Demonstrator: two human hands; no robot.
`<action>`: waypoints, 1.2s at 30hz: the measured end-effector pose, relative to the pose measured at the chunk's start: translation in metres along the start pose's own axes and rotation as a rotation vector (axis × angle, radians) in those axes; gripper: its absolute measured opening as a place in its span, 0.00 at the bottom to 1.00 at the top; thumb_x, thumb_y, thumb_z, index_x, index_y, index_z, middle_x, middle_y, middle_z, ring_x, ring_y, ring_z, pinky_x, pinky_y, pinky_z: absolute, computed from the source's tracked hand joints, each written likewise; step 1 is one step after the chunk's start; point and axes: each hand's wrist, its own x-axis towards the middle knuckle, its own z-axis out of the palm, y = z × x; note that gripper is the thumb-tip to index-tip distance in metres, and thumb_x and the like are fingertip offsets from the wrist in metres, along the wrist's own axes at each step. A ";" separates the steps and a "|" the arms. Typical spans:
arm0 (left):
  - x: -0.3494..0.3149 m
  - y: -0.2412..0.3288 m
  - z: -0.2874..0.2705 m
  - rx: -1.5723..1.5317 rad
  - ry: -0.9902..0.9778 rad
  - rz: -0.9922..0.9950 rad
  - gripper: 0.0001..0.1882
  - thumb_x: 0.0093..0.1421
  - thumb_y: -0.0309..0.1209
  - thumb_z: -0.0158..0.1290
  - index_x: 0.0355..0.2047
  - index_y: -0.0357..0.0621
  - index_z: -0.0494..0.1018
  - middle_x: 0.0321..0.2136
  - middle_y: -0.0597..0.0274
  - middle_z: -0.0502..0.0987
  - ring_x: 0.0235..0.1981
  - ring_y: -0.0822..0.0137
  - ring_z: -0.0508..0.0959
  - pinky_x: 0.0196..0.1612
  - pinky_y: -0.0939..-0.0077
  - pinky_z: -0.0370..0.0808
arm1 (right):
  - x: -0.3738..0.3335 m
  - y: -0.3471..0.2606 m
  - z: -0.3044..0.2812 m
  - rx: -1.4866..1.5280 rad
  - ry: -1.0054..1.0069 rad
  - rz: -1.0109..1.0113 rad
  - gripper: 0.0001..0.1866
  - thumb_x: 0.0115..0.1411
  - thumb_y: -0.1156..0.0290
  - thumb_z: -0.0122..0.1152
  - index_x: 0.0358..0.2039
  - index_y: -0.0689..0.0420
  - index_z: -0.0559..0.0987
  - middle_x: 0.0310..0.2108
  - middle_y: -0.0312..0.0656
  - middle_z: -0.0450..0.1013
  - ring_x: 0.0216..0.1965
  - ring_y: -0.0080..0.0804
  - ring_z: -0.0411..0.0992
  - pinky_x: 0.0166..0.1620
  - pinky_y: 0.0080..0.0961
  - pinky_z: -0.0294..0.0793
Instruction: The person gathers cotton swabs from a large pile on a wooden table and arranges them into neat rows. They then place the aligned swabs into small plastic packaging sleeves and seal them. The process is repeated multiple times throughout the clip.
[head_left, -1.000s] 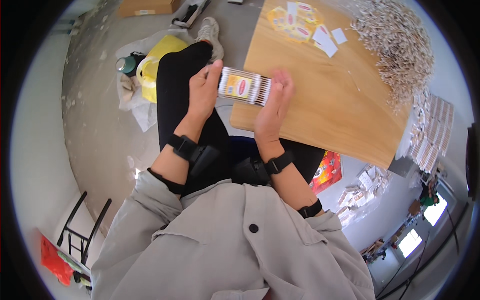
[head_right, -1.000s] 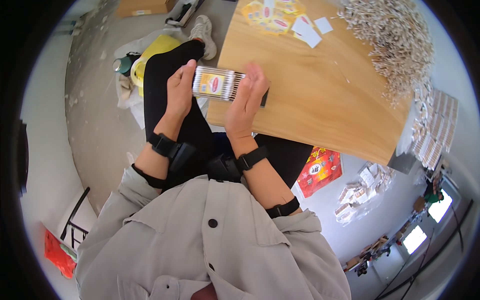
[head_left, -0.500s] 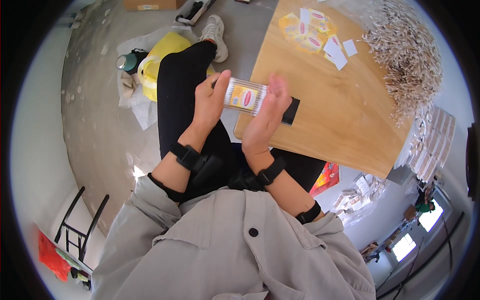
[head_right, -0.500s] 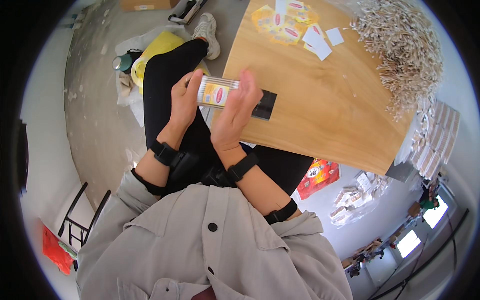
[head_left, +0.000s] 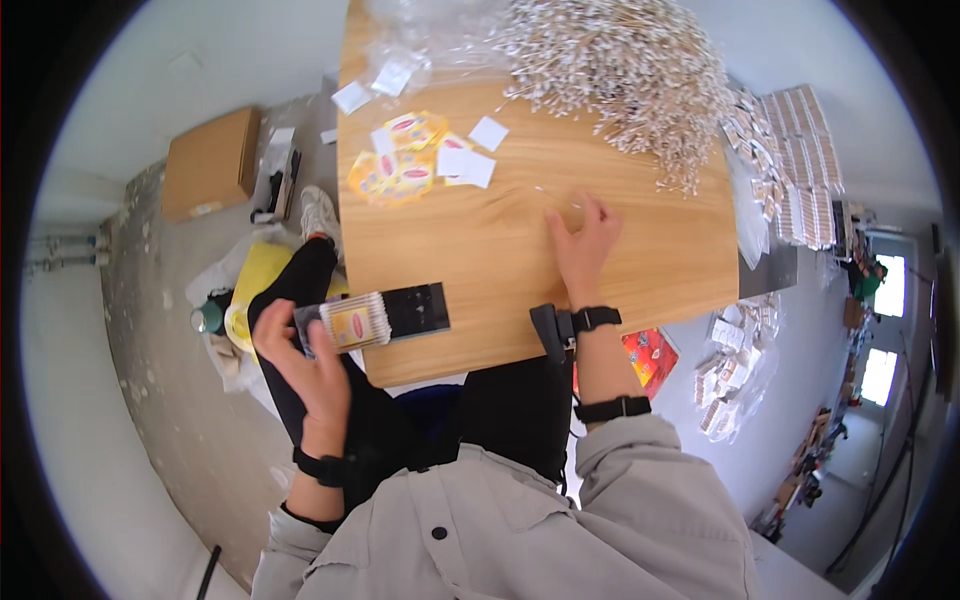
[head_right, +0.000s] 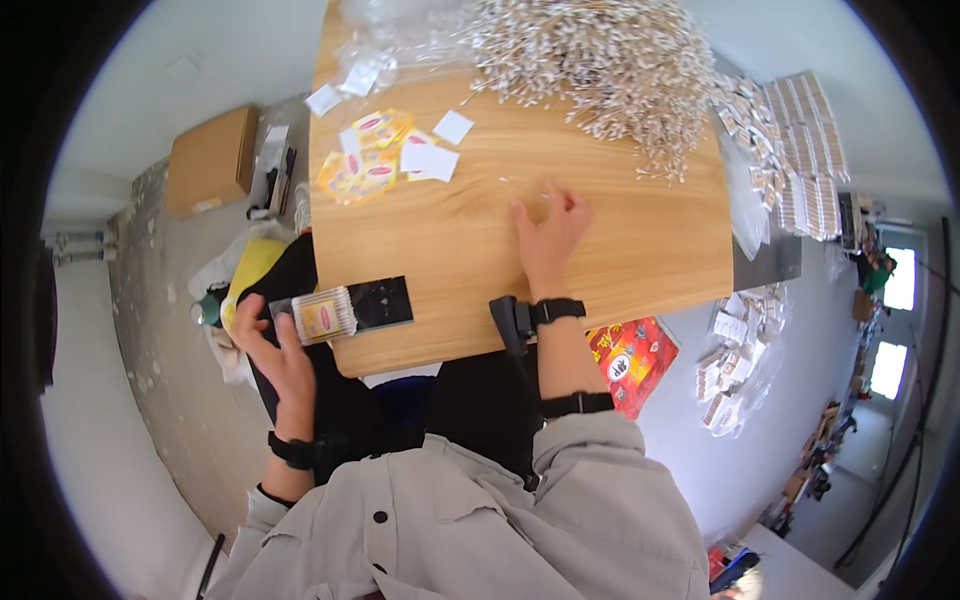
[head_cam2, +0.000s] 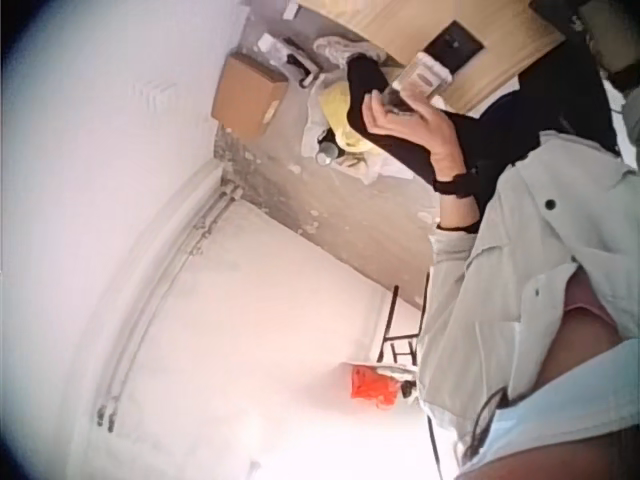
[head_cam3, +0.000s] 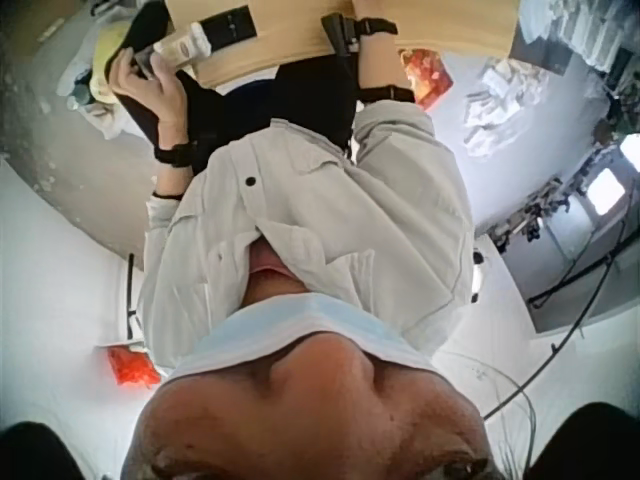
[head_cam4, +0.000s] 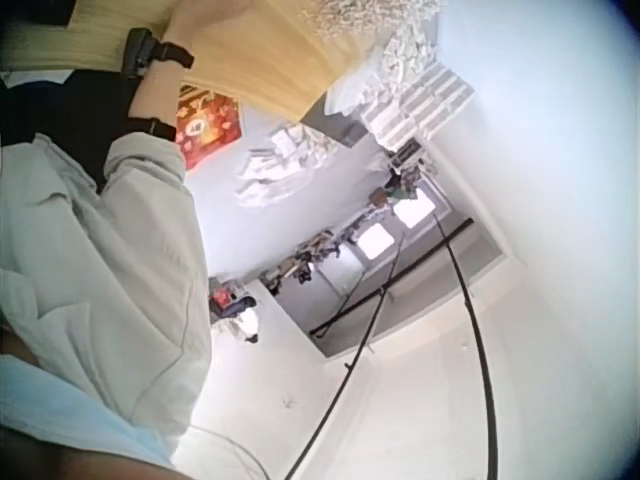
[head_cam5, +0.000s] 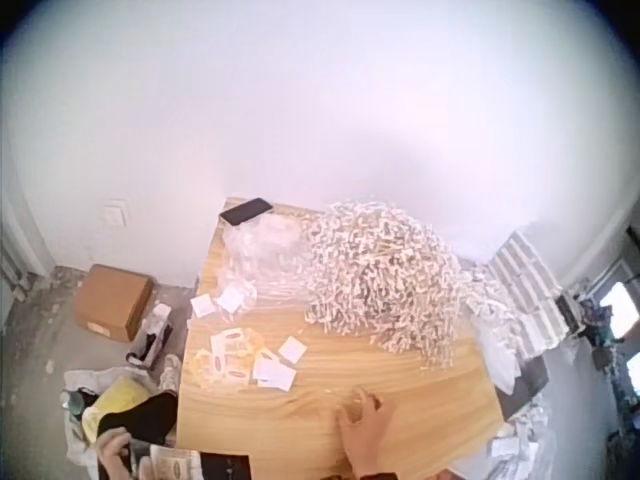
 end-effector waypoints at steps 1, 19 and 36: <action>-0.001 0.024 0.010 -0.023 -0.059 0.113 0.23 0.54 0.23 0.57 0.51 0.36 0.67 0.52 0.47 0.66 0.54 0.49 0.66 0.61 0.58 0.59 | 0.008 0.011 -0.002 -0.003 -0.062 -0.061 0.15 0.55 0.70 0.65 0.43 0.55 0.78 0.41 0.49 0.67 0.46 0.47 0.65 0.51 0.37 0.66; -0.011 0.105 0.160 0.338 -0.743 0.449 0.39 0.58 0.42 0.55 0.65 0.38 0.57 0.68 0.49 0.53 0.71 0.55 0.50 0.70 0.50 0.45 | 0.146 0.047 0.048 -0.286 0.188 0.586 0.25 0.50 0.59 0.66 0.40 0.66 0.74 0.43 0.53 0.67 0.48 0.53 0.64 0.50 0.46 0.65; -0.016 0.095 0.165 0.339 -0.681 0.483 0.38 0.57 0.43 0.55 0.65 0.40 0.59 0.68 0.51 0.54 0.70 0.56 0.51 0.70 0.51 0.46 | 0.016 0.021 0.010 -0.014 -0.081 -0.041 0.22 0.50 0.76 0.62 0.49 0.57 0.76 0.42 0.48 0.67 0.45 0.49 0.65 0.47 0.43 0.65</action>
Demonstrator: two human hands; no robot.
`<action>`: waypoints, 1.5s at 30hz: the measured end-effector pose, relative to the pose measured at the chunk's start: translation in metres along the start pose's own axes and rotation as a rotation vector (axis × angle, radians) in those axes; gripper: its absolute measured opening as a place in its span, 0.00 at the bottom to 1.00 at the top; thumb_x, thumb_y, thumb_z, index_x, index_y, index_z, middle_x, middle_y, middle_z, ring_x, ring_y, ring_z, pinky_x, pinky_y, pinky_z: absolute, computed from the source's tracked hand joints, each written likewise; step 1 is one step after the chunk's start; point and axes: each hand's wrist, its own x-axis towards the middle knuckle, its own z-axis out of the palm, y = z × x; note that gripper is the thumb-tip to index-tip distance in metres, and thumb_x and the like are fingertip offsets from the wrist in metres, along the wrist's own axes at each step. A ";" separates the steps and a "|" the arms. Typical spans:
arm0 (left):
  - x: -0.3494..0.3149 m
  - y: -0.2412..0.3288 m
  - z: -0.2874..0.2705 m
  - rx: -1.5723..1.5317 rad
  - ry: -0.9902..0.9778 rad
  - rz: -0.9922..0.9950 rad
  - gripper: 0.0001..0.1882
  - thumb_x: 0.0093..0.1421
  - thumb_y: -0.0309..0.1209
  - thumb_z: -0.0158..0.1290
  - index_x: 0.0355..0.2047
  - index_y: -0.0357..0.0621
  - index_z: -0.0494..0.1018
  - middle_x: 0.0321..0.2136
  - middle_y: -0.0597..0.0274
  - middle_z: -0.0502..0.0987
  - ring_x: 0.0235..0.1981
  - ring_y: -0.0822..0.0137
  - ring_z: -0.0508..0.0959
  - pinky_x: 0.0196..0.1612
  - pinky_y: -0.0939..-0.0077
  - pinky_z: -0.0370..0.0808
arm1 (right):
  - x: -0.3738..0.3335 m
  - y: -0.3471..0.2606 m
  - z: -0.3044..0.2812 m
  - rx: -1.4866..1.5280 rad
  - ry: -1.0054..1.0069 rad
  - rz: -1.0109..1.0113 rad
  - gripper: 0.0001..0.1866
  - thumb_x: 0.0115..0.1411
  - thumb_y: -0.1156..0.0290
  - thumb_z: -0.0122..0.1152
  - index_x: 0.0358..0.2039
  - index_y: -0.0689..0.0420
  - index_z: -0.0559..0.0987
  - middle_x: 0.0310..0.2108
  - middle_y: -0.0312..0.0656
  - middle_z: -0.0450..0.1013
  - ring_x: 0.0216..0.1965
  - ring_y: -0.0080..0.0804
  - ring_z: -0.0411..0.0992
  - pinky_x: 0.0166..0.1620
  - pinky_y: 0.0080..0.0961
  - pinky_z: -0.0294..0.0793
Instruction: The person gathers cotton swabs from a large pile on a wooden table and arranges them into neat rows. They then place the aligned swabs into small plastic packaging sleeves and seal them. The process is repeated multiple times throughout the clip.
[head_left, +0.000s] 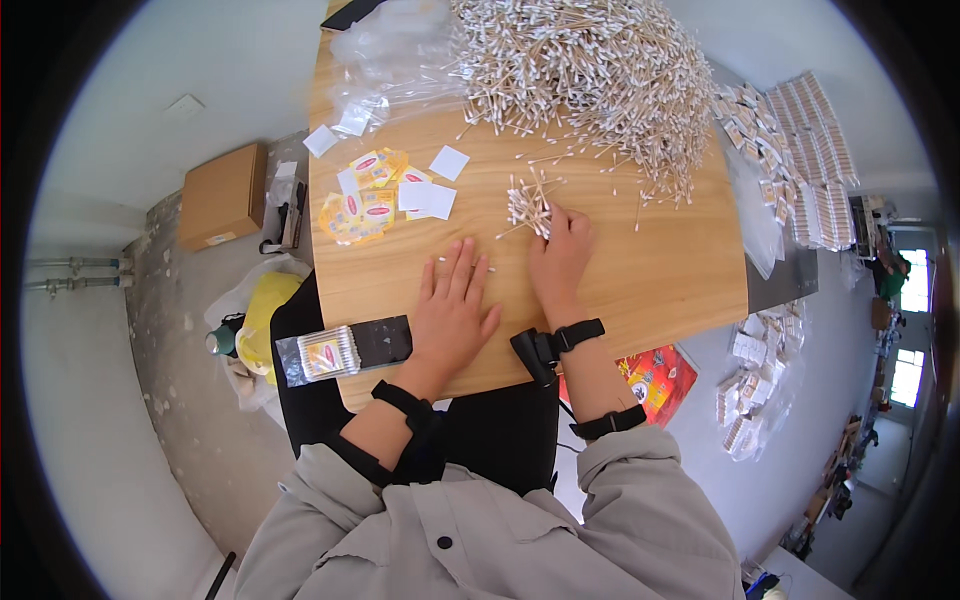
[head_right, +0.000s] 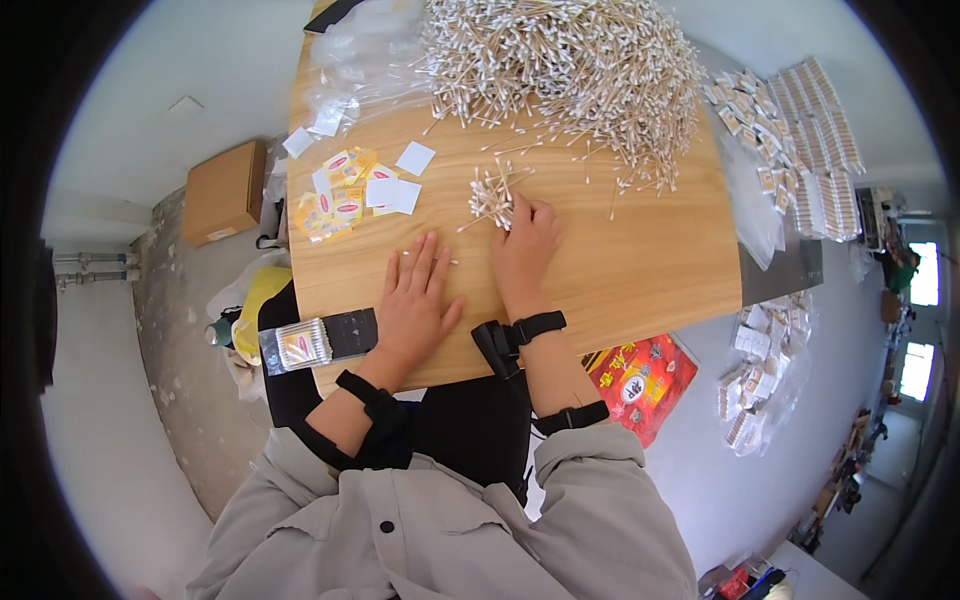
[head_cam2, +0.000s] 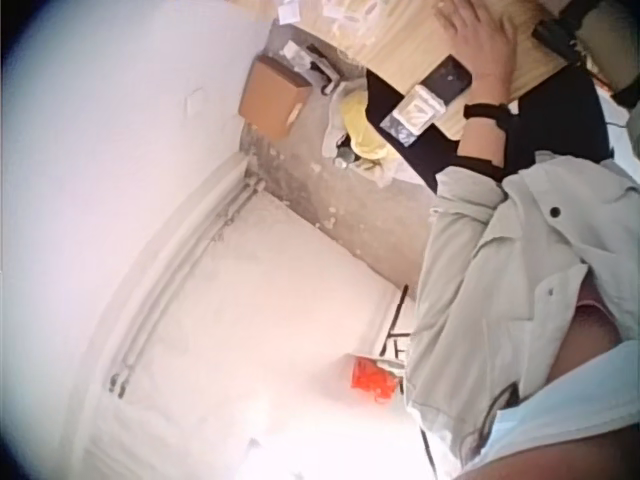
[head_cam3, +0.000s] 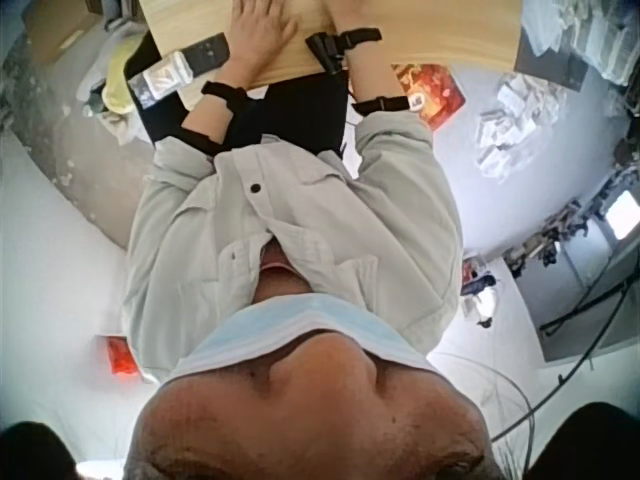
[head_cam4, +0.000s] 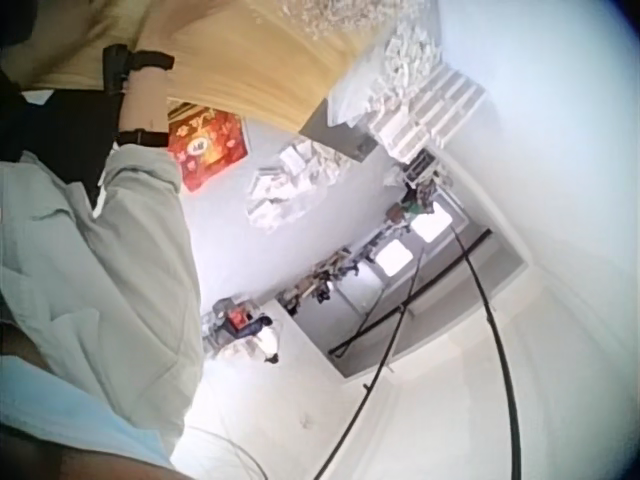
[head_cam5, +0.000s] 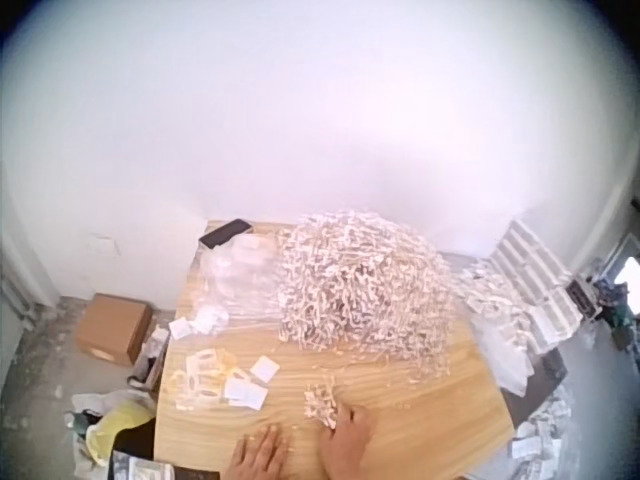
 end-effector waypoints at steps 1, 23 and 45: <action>-0.001 0.000 0.001 0.003 0.011 0.006 0.37 0.58 0.43 0.55 0.65 0.40 0.59 0.68 0.51 0.54 0.70 0.56 0.51 0.70 0.51 0.46 | 0.004 -0.002 0.002 0.050 -0.029 -0.011 0.23 0.51 0.76 0.62 0.49 0.56 0.75 0.42 0.48 0.67 0.46 0.49 0.65 0.48 0.42 0.65; -0.040 0.010 -0.009 -0.083 -0.046 0.087 0.29 0.57 0.35 0.54 0.59 0.45 0.68 0.66 0.46 0.56 0.68 0.50 0.57 0.69 0.50 0.51 | 0.040 -0.028 0.022 0.096 -0.116 0.066 0.23 0.49 0.66 0.70 0.47 0.55 0.77 0.44 0.49 0.66 0.47 0.47 0.67 0.47 0.40 0.69; -0.038 0.010 -0.008 -0.137 -0.030 0.066 0.29 0.57 0.36 0.54 0.60 0.49 0.67 0.66 0.47 0.57 0.67 0.50 0.57 0.68 0.49 0.52 | 0.055 -0.029 0.007 0.397 -0.184 -0.064 0.16 0.51 0.82 0.61 0.38 0.48 0.83 0.39 0.41 0.67 0.36 0.40 0.71 0.39 0.33 0.74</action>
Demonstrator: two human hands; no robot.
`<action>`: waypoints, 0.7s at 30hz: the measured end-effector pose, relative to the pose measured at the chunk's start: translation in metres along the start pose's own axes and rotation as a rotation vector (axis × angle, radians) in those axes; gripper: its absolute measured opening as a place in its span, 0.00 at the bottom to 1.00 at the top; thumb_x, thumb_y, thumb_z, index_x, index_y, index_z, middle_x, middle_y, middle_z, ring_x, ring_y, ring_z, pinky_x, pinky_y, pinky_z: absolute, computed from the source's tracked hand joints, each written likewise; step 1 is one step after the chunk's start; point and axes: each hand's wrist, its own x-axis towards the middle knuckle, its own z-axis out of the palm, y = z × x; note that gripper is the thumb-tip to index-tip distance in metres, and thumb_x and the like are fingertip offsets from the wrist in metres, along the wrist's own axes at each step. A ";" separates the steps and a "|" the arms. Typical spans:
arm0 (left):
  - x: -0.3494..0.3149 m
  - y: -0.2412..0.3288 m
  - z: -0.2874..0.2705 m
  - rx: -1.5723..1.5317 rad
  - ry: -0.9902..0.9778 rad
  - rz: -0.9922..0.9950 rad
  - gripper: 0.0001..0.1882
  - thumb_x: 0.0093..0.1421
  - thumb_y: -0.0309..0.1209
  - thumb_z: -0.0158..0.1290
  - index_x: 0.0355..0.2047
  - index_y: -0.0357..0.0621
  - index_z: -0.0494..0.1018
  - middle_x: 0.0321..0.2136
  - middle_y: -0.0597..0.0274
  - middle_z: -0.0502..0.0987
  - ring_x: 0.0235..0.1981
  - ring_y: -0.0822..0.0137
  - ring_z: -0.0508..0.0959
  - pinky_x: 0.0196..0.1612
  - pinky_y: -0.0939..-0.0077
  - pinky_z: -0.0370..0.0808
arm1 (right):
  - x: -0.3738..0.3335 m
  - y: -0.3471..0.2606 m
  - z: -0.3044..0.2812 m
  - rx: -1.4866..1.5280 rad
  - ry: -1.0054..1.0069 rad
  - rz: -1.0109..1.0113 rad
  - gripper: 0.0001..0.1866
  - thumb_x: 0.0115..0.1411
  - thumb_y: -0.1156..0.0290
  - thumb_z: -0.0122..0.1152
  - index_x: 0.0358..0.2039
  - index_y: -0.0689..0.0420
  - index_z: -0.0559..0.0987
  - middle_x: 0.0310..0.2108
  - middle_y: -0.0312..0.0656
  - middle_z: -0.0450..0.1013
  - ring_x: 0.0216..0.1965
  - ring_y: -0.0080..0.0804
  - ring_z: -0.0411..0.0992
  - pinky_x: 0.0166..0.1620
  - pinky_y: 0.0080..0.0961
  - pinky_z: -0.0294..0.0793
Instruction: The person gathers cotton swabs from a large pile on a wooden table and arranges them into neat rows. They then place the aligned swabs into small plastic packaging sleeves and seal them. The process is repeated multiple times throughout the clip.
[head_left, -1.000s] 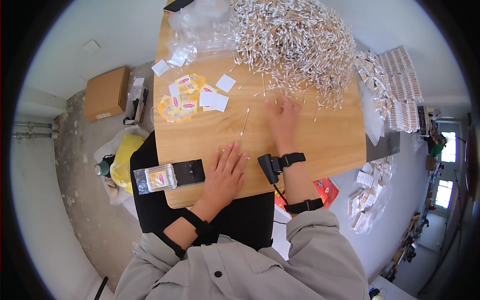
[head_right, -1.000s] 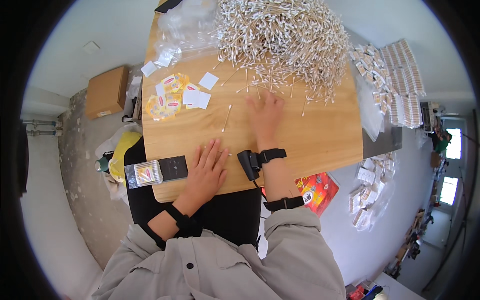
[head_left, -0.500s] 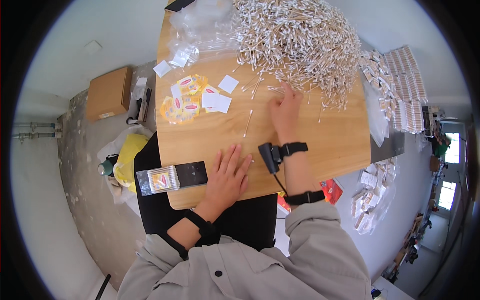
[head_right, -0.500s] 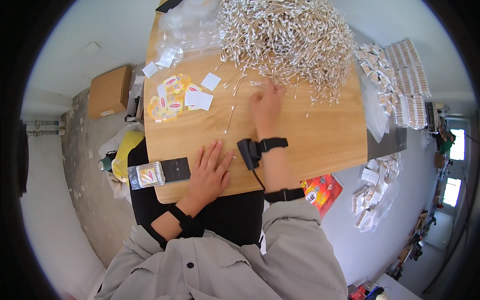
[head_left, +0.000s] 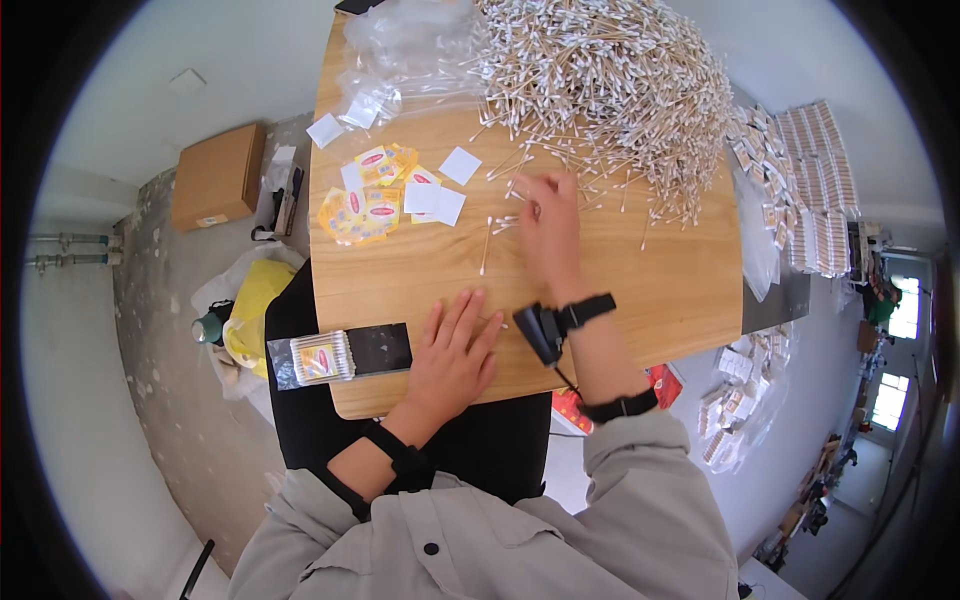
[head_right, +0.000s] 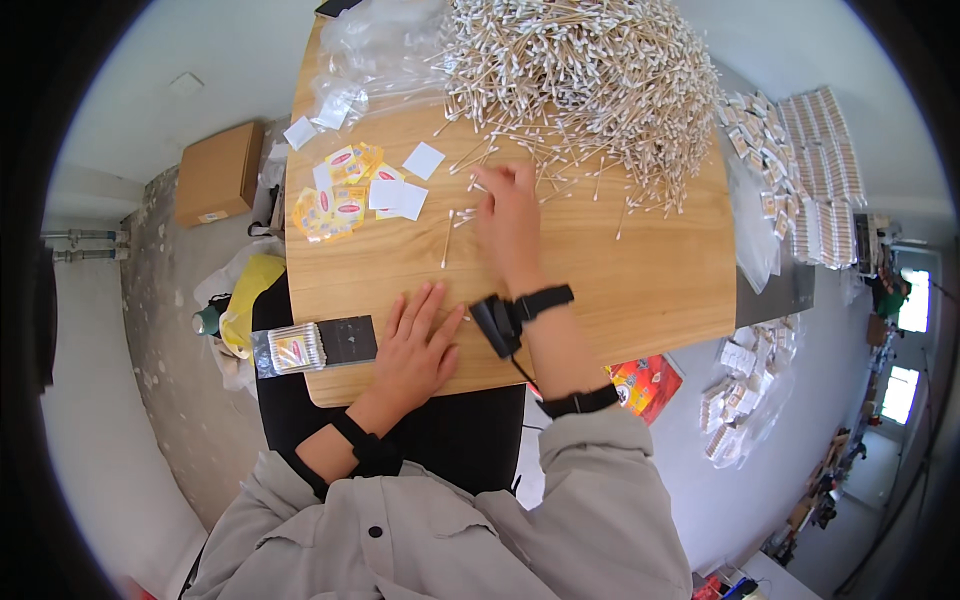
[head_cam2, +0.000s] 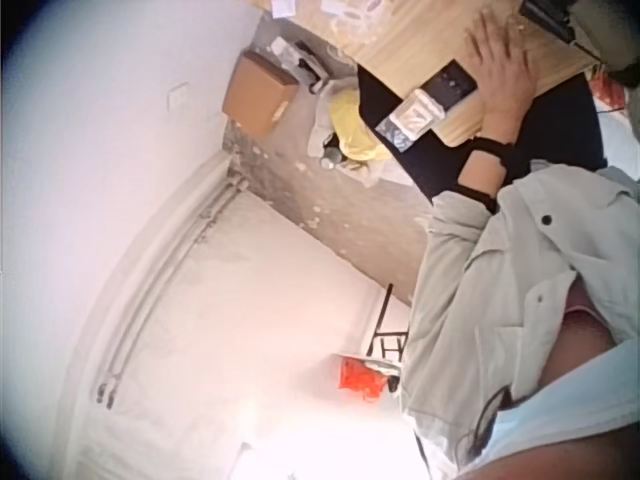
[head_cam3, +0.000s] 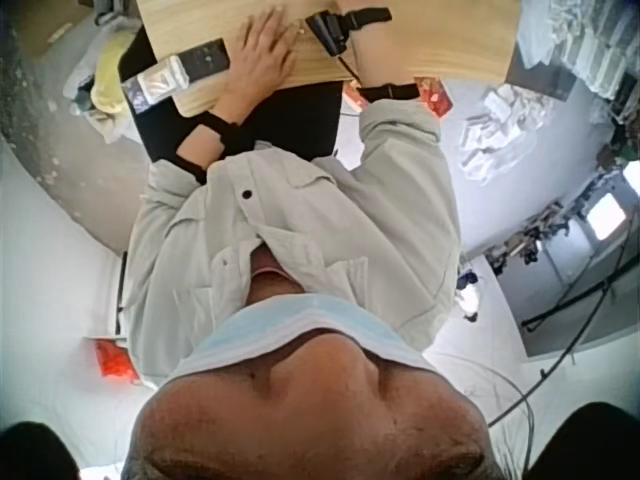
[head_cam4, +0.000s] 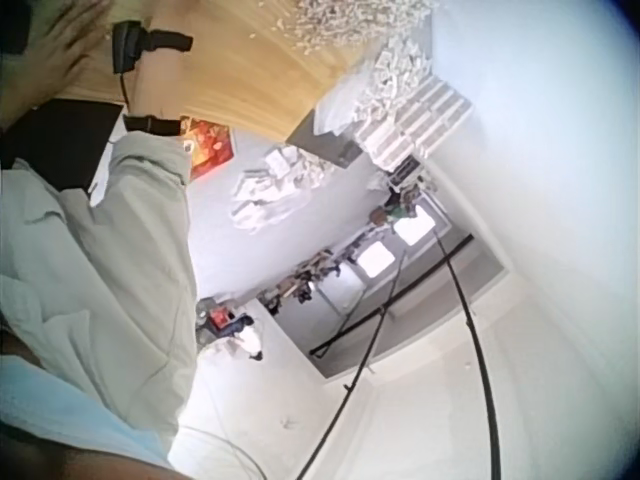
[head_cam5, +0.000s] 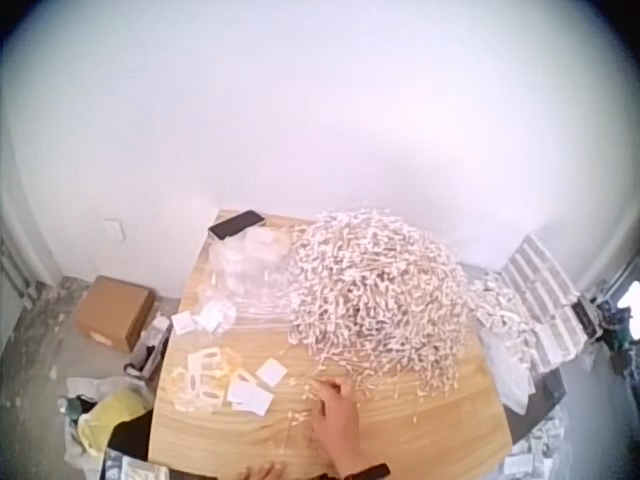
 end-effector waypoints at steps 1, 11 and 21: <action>0.000 -0.001 -0.002 0.005 -0.002 0.000 0.29 0.57 0.35 0.54 0.60 0.49 0.68 0.66 0.47 0.57 0.67 0.50 0.57 0.68 0.49 0.52 | 0.020 0.006 0.002 -0.093 0.021 -0.078 0.17 0.51 0.82 0.61 0.39 0.48 0.83 0.39 0.41 0.67 0.37 0.40 0.70 0.40 0.33 0.74; 0.021 0.016 -0.004 -0.123 0.122 -0.160 0.46 0.51 0.34 0.61 0.67 0.36 0.51 0.67 0.41 0.51 0.68 0.45 0.52 0.68 0.48 0.50 | 0.045 0.063 -0.016 -0.128 -0.097 0.009 0.08 0.47 0.72 0.70 0.31 0.51 0.83 0.36 0.41 0.68 0.41 0.40 0.69 0.42 0.33 0.73; 0.077 -0.025 0.003 0.071 -0.031 -0.039 0.39 0.56 0.36 0.58 0.65 0.34 0.56 0.69 0.52 0.51 0.70 0.56 0.50 0.70 0.52 0.47 | -0.022 0.032 -0.047 -0.133 -0.091 -0.246 0.23 0.43 0.63 0.75 0.43 0.49 0.82 0.43 0.41 0.68 0.49 0.44 0.65 0.55 0.40 0.64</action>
